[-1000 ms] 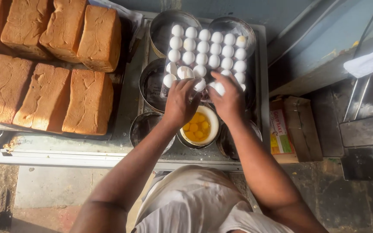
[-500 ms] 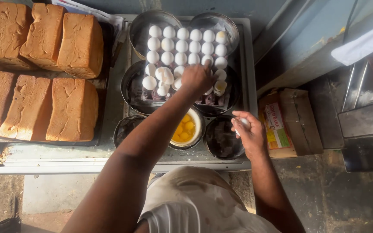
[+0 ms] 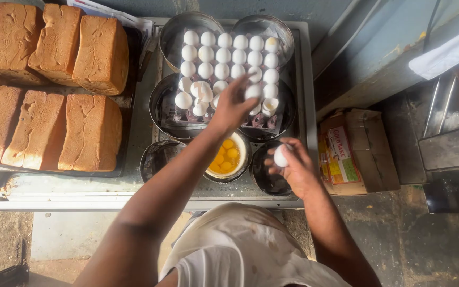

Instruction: The recorder is cracking a large number of eggs from a tray into a small white bowl and periodically emptying the bowl into a larger container.

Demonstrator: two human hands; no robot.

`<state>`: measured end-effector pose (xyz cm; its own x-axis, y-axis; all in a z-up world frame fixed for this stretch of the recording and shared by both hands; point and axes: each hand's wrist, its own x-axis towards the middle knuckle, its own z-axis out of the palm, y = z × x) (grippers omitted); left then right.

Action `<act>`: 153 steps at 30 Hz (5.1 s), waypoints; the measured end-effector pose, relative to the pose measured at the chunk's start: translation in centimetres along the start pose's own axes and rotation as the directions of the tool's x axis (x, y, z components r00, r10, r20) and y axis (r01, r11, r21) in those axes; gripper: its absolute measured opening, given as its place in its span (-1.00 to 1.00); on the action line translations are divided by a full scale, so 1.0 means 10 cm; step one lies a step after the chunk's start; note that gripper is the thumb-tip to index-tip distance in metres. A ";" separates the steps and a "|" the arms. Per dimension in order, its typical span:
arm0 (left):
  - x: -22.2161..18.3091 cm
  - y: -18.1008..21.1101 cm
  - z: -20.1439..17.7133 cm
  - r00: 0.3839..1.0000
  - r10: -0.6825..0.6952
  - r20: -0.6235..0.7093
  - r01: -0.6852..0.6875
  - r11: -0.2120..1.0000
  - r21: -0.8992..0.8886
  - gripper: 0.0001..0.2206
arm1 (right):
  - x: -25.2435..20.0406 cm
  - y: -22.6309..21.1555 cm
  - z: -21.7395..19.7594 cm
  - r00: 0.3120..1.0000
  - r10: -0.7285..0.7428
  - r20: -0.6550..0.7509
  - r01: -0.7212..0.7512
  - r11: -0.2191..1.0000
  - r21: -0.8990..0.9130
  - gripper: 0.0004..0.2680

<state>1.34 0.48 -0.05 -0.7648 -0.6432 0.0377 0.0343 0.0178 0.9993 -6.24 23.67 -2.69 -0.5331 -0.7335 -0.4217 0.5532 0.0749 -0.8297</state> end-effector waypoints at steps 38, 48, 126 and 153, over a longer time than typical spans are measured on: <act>-1.20 -0.32 -0.49 0.999 0.032 -0.014 -0.027 0.959 0.281 -0.62 | 0.28 0.29 0.85 0.925 -0.368 0.096 0.301 0.554 -0.776 -0.73; -1.20 -0.01 -0.45 0.965 -0.261 0.019 0.255 0.954 0.160 -0.49 | 0.04 0.09 1.11 0.760 -0.566 0.319 0.519 0.233 -0.823 -0.70; -1.14 -0.31 -0.45 0.988 -0.150 0.036 0.144 0.979 0.141 -0.65 | 0.32 0.21 0.92 0.988 -0.133 0.075 0.148 0.717 -0.681 -0.74; -1.13 -0.06 -0.66 0.985 0.085 0.153 -0.121 0.963 0.242 -0.62 | 0.11 0.15 0.99 0.683 -0.554 0.476 0.548 -0.043 -0.836 -0.65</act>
<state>14.25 2.68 -1.09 -0.8485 -0.5146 0.1236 -0.0303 0.2804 0.9594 0.32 16.31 -0.81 -0.3661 -0.8640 0.3457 -0.8504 0.1598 -0.5013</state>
